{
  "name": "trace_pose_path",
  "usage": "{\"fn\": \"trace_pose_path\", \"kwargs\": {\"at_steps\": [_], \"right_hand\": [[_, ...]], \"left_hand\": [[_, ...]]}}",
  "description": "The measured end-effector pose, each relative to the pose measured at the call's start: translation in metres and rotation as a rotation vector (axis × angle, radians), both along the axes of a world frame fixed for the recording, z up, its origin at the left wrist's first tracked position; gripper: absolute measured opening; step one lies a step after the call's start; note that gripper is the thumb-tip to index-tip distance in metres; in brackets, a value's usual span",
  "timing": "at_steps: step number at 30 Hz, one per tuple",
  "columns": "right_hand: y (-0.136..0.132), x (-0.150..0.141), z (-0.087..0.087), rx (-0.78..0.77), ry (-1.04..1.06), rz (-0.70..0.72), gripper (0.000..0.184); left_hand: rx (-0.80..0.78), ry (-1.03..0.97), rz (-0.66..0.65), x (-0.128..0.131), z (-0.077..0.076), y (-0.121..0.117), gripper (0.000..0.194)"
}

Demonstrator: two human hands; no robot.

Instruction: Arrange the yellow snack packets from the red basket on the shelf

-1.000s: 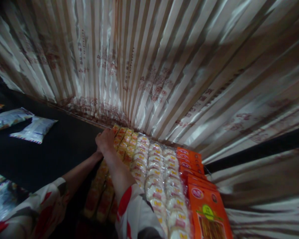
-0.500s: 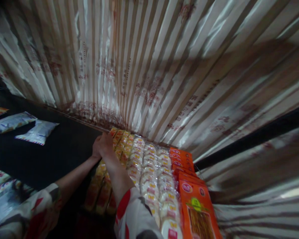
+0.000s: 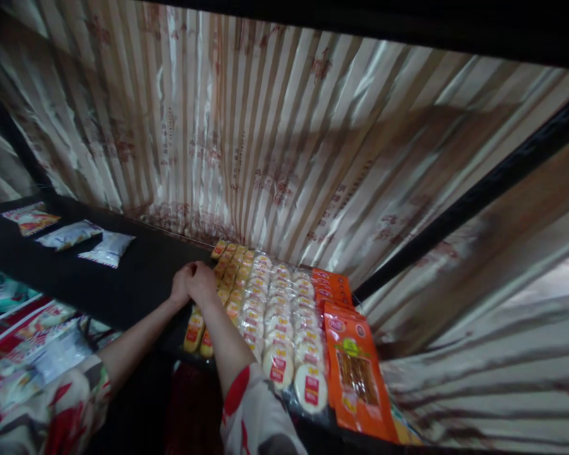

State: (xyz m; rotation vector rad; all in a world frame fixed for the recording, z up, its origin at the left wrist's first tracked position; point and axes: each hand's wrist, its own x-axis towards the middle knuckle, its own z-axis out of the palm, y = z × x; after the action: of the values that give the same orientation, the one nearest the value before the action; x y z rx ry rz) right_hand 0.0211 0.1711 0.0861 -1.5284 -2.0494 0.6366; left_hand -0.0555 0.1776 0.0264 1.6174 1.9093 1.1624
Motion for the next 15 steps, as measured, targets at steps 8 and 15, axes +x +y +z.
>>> {"fn": "trace_pose_path", "kwargs": {"at_steps": [8, 15], "right_hand": [[-0.058, 0.019, 0.025, -0.002, 0.028, 0.000, 0.027], [-0.105, 0.046, 0.023, 0.059, 0.119, 0.043, 0.022]], "left_hand": [[0.006, 0.086, 0.002, 0.015, 0.023, -0.054, 0.023], [0.041, 0.046, 0.018, 0.039, 0.034, -0.111, 0.020]]}}
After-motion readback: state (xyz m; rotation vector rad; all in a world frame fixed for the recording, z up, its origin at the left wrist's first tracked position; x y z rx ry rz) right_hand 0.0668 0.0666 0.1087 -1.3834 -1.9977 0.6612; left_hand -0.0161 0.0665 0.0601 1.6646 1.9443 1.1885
